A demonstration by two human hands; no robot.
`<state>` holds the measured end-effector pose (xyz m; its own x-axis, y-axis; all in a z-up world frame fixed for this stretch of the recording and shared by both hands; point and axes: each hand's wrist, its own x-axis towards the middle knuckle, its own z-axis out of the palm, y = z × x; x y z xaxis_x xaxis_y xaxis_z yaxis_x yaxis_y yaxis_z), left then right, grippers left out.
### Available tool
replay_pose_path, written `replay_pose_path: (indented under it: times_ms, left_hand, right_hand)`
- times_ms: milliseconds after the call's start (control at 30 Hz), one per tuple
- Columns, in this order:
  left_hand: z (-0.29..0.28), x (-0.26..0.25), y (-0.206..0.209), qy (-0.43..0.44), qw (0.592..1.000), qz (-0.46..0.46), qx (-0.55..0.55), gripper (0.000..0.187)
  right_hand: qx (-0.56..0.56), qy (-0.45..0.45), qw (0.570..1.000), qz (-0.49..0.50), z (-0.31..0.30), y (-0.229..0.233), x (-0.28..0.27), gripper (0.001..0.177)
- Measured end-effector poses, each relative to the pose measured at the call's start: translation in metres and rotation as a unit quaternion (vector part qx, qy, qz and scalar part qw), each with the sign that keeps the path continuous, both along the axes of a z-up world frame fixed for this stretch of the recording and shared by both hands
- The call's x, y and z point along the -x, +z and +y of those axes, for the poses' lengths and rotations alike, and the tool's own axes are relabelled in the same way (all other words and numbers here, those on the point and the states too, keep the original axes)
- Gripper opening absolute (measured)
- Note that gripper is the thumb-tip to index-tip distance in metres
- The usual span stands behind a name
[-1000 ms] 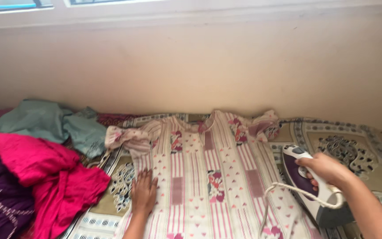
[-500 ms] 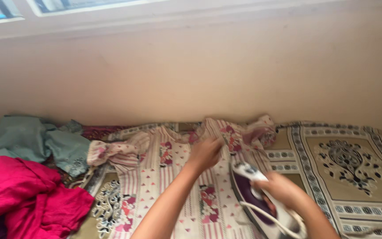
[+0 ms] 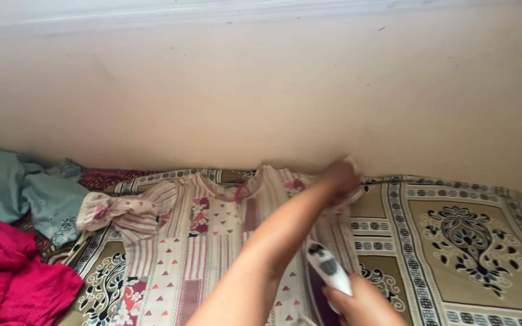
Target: The person irons a patterned white and pink dress laid out on a bed. They smooth the fabric with their hands and use a steam iron to press the garment, working across the main body and sleeves. The person adjusts the dress's position several times to reach different sections.
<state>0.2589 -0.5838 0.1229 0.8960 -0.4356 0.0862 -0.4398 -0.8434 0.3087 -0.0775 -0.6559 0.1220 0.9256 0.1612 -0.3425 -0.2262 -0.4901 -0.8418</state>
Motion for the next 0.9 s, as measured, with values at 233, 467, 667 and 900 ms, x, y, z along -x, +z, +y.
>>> replay_pose_path:
  times_ms: [233,467,667,900]
  left_hand:
    - [0.029,0.021,0.08,-0.233,0.919,0.055,0.313,0.051]
    - [0.176,0.142,0.048,0.032,0.958,-0.123,0.256,0.033]
    - [0.283,0.204,-0.032,-0.041,0.991,-0.117,0.056,0.062]
    - [0.29,0.198,-0.039,0.042,0.993,-0.11,-0.01,0.065]
  right_hand:
    - [0.028,-0.086,0.994,0.057,-0.021,0.031,-0.054,0.038]
    - [0.085,-0.099,0.991,0.039,-0.032,0.068,-0.076,0.046]
    - [0.04,-0.152,0.986,0.048,-0.067,0.083,-0.055,0.042]
    - [-0.019,-0.154,0.988,0.028,-0.031,0.127,-0.006,0.038]
